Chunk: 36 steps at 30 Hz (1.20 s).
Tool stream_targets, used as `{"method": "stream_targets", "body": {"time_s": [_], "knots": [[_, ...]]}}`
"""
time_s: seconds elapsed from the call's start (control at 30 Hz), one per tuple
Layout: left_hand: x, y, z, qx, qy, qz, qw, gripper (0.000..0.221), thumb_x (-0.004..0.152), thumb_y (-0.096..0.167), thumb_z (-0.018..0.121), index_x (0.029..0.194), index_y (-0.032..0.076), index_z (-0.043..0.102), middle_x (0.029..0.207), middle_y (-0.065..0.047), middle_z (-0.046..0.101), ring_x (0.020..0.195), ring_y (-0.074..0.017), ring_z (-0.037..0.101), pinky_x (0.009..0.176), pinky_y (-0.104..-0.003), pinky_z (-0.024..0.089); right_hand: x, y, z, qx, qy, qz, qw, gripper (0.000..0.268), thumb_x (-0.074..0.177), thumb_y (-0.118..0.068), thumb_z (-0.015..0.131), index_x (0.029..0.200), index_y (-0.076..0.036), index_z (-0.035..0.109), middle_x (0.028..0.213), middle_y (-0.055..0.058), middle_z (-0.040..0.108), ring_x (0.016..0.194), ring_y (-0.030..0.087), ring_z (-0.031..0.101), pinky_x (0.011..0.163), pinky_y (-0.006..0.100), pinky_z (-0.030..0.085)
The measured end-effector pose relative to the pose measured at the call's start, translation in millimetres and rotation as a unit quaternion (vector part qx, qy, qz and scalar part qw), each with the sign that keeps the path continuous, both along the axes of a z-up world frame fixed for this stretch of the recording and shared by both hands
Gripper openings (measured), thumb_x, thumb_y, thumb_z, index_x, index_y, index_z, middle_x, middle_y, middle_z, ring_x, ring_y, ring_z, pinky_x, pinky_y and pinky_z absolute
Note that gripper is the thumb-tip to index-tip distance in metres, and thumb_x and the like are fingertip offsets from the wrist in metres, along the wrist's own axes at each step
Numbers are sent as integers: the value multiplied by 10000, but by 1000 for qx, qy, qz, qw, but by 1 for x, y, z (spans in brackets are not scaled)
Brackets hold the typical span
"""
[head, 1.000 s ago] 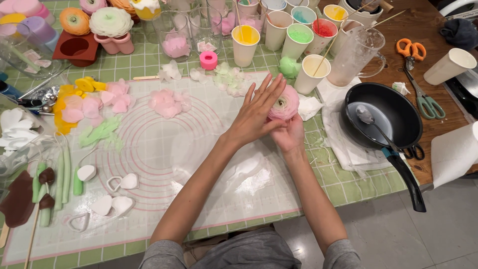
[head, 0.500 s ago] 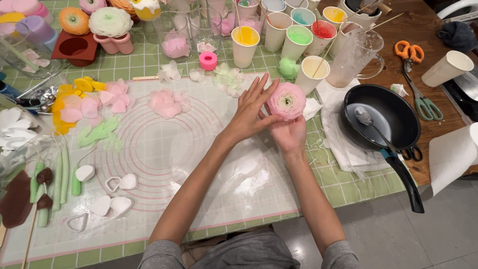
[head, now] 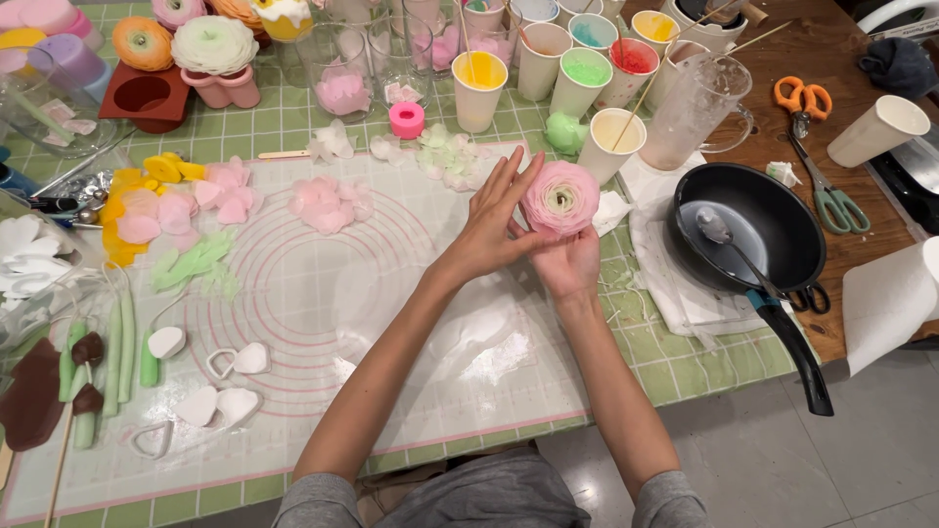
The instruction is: Assembling a decorative wax flower by attaching individual petals to a central wick.
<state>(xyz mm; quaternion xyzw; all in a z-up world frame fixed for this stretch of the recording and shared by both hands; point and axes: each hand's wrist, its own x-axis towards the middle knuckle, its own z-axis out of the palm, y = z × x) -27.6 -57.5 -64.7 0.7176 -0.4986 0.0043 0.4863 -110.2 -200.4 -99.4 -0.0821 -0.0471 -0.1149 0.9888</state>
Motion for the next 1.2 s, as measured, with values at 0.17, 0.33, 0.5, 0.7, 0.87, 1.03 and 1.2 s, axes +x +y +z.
{"method": "stream_targets", "body": {"time_s": [0.17, 0.33, 0.5, 0.7, 0.87, 1.03, 1.2], "knots": [[1, 0, 4, -38, 4, -20, 999, 1078, 758, 315, 873, 1638, 233, 256, 1720, -180, 184, 1580, -381, 220, 1218, -529, 277, 2, -3, -3, 1, 2, 2, 1000, 555, 1075, -393, 326, 1546, -115, 419, 1598, 142, 436, 1480, 340, 399, 1244, 643, 222], [14, -2, -2, -146, 103, -43, 983, 732, 898, 272, 792, 1539, 174, 452, 1610, -152, 417, 1498, -289, 421, 1173, -452, 432, -1, 5, 12, 31, -1, 2, 1000, 501, 1060, -331, 394, 1493, -97, 488, 1541, 139, 504, 1469, 357, 430, 1260, 612, 253], [30, 28, 32, -135, 127, 50, 981, 283, 951, 190, 729, 1218, 97, 741, 1291, -74, 692, 1202, -181, 651, 978, -349, 498, 2, 0, 12, 82, 44, 20, 995, 443, 1043, -267, 479, 1418, -45, 558, 1436, 164, 600, 1383, 332, 521, 1228, 603, 331], [130, 136, 40, -194, 76, 167, 964, 199, 963, 154, 750, 1141, 66, 763, 1005, -7, 766, 921, -93, 700, 785, -279, 561, 1, -5, 12, 44, 53, 49, 996, 439, 1056, -269, 493, 1406, -19, 578, 1409, 190, 630, 1378, 361, 538, 1199, 564, 366], [203, 289, 23, -52, 47, 330, 941, 179, 880, 130, 759, 1050, 75, 767, 959, -66, 777, 886, -156, 743, 786, -308, 584, 1, -2, 9, 27, 74, 86, 993, 417, 1082, -233, 506, 1419, 0, 585, 1415, 205, 625, 1369, 374, 535, 1187, 535, 398], [207, 370, -7, 159, -40, 497, 852, 121, 767, 154, 812, 884, 127, 827, 945, -176, 756, 935, -342, 717, 811, -442, 555, 3, 0, 10, 19, 111, 88, 990, 409, 1097, -214, 490, 1417, 25, 580, 1426, 234, 611, 1387, 410, 525, 1232, 545, 380], [220, 385, -54, 269, -50, 520, 809, 317, 690, 174, 845, 997, 119, 785, 970, -168, 760, 945, -361, 716, 842, -474, 549, 11, -9, -12, 8, 108, 86, 990, 362, 1098, -191, 453, 1376, -17, 605, 1444, 168, 616, 1392, 339, 537, 1265, 647, 279]]}}
